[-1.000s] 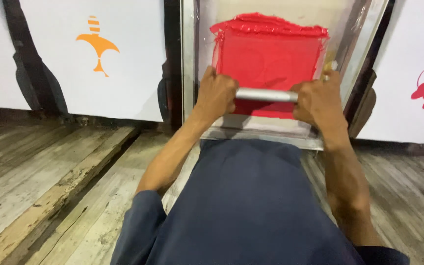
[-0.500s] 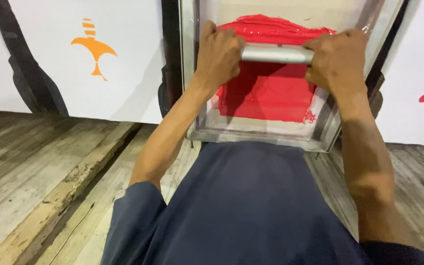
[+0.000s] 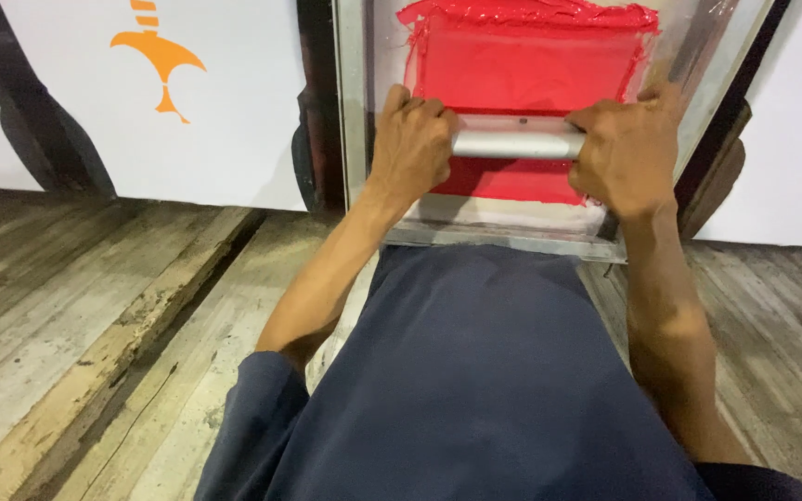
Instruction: Applying red ink to white t-shirts using a manual screen printing press and a squeegee.
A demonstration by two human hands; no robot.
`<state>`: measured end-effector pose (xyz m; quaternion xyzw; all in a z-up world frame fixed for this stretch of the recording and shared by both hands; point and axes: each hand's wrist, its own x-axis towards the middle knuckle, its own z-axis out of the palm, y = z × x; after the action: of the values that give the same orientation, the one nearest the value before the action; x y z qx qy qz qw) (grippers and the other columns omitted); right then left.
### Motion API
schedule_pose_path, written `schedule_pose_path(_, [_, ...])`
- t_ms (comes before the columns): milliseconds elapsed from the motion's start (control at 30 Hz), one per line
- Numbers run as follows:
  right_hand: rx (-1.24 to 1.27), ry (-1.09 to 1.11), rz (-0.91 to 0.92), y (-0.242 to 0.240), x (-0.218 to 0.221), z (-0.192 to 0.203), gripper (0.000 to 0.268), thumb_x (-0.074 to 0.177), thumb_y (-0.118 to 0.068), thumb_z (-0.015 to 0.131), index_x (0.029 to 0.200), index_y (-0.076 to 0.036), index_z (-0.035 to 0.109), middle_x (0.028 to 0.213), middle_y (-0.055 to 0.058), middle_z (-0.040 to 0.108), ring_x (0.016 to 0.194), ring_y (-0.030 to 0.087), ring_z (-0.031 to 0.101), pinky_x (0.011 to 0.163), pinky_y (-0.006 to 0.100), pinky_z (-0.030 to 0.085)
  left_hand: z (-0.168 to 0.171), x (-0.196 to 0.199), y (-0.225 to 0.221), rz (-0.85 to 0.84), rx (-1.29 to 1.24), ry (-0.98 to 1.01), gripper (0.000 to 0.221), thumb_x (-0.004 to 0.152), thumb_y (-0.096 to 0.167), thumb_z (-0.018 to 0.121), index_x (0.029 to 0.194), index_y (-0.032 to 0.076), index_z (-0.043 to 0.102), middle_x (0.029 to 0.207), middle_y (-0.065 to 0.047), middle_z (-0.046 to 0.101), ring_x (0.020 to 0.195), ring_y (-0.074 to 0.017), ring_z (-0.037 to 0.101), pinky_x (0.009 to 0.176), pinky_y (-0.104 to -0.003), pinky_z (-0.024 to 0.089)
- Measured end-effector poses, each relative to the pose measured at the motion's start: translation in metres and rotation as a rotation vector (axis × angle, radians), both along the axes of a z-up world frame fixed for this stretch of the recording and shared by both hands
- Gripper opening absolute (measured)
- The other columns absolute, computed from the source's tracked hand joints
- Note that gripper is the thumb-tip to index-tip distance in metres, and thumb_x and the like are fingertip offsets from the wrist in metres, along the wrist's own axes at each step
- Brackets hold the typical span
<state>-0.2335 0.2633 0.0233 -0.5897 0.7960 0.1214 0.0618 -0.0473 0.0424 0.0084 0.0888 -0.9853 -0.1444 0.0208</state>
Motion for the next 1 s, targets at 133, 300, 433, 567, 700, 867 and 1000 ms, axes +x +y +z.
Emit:
schedule_pose_path(133, [0.056, -0.120, -0.012, 0.031, 0.011, -0.021, 0.027, 0.081, -0.035, 0.064, 0.078, -0.027, 0.038, 0.068, -0.011, 0.043, 0.069, 0.011, 0.047, 0.095, 0.040, 0.035, -0.002, 0.017, 0.017, 0.021, 0.063, -0.039, 0.027, 0.055, -0.003, 0.081, 0.075, 0.012, 0.072, 0.065, -0.006, 0.065, 0.055, -0.0259, 0.060, 0.076, -0.038, 0.038])
schedule_pose_path(300, [0.044, -0.284, -0.035, 0.044, 0.034, -0.001, 0.022, 0.079, -0.036, 0.069, 0.079, -0.023, 0.051, 0.080, -0.007, 0.057, 0.073, 0.010, 0.057, 0.099, 0.039, 0.032, 0.009, 0.044, 0.044, 0.096, 0.085, 0.009, 0.019, 0.063, 0.000, 0.084, 0.071, 0.010, 0.071, 0.065, -0.008, 0.065, 0.056, -0.0227, 0.062, 0.073, -0.036, 0.040])
schedule_pose_path(433, [0.163, -0.452, -0.180, 0.047, 0.042, 0.016, 0.020, 0.085, -0.037, 0.061, 0.077, -0.025, 0.046, 0.074, -0.005, 0.046, 0.073, 0.012, 0.051, 0.097, 0.038, 0.027, -0.015, 0.054, 0.043, 0.021, 0.074, -0.174, 0.021, 0.058, 0.016, 0.089, 0.071, 0.017, 0.073, 0.067, -0.003, 0.067, 0.065, -0.0223, 0.064, 0.081, -0.037, 0.040])
schedule_pose_path(567, [0.441, 0.211, 0.114, 0.011, 0.036, 0.063, 0.010, 0.088, -0.044, 0.060, 0.080, -0.040, 0.056, 0.074, -0.012, 0.053, 0.091, 0.004, 0.059, 0.103, 0.035, 0.028, -0.014, 0.027, 0.018, -0.033, 0.050, -0.338, 0.041, 0.045, 0.033, 0.099, 0.076, 0.018, 0.077, 0.072, -0.005, 0.072, 0.075, -0.0250, 0.069, 0.089, -0.042, 0.041])
schedule_pose_path(700, [0.552, 0.018, -0.100, -0.026, -0.012, 0.058, 0.053, 0.091, -0.061, 0.063, 0.141, -0.045, 0.060, 0.086, -0.014, 0.078, 0.100, 0.016, 0.072, 0.114, 0.050, 0.036, 0.029, -0.025, -0.017, -0.066, -0.059, 0.002, 0.027, 0.058, -0.006, 0.070, 0.055, 0.014, 0.053, 0.050, 0.002, 0.051, 0.050, -0.0195, 0.047, 0.081, -0.042, 0.044])
schedule_pose_path(867, [-0.080, 0.076, -0.051, -0.032, -0.061, -0.023, 0.042, 0.062, -0.040, 0.087, 0.102, -0.039, 0.077, 0.089, -0.015, 0.075, 0.068, 0.011, 0.068, 0.110, 0.040, 0.029, -0.017, -0.065, -0.050, -0.031, -0.239, 0.170, 0.026, 0.073, 0.006, 0.079, 0.064, 0.017, 0.057, 0.055, 0.002, 0.056, 0.048, -0.0171, 0.050, 0.075, -0.036, 0.036])
schedule_pose_path(1000, [-0.145, 0.087, -0.041, -0.039, -0.060, -0.020, 0.025, 0.059, -0.012, 0.064, 0.071, -0.033, 0.059, 0.074, -0.016, 0.068, 0.057, 0.009, 0.055, 0.103, 0.036, 0.030, -0.034, -0.066, -0.052, -0.013, -0.163, 0.246, 0.031, 0.063, -0.003, 0.079, 0.059, 0.014, 0.052, 0.053, -0.001, 0.053, 0.044, -0.0205, 0.048, 0.073, -0.036, 0.036])
